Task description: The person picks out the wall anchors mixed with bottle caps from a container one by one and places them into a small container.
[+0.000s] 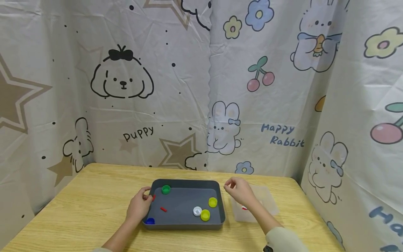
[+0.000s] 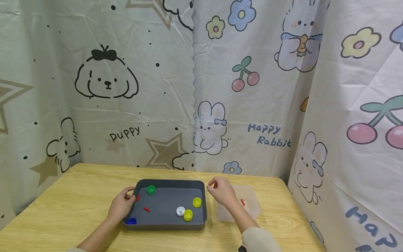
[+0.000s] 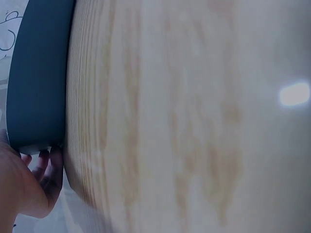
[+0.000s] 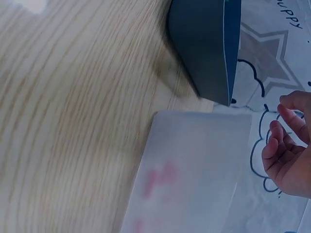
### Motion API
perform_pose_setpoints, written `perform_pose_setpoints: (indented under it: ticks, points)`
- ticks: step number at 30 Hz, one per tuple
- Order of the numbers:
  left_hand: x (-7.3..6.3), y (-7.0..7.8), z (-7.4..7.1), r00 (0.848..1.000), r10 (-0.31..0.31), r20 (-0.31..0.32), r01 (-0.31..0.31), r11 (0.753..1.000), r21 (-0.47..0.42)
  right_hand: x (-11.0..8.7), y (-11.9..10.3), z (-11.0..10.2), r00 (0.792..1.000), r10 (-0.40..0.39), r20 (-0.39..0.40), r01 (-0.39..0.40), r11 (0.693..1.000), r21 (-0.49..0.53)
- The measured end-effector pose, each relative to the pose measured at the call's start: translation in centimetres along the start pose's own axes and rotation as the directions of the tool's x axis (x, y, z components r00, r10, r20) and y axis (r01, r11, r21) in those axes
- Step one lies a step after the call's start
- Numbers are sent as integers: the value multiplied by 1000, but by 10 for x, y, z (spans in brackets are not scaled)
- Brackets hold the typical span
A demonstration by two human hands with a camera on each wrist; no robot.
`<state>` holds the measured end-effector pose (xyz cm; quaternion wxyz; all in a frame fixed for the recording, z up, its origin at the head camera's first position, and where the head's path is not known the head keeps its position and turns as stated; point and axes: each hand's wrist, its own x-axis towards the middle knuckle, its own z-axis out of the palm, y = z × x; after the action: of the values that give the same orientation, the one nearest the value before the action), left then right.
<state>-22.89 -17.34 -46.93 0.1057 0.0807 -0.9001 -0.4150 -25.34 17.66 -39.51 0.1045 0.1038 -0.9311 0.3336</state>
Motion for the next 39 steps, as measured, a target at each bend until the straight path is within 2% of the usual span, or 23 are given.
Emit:
perform_pose_setpoints:
  ticks: [10, 19, 32, 39]
  points:
    - [0, -1, 1, 1000, -4, -5, 4, 1000, 4, 2, -23, 17, 995, -73, 72, 73, 997, 0]
    - [1, -2, 0, 1000, -1, 4, 1, 1000, 6, 3, -40, 35, 979, -149, 139, 150, 989, -2]
    - [1, -1, 0, 1000, 1, -6, -1, 1000, -5, 5, -59, 58, 962, -199, 188, 199, 980, 24]
    - [2, -3, 1, 1000, 6, -3, -6, 1000, -6, 1, -72, 71, 949, -197, 246, 187, 980, 63]
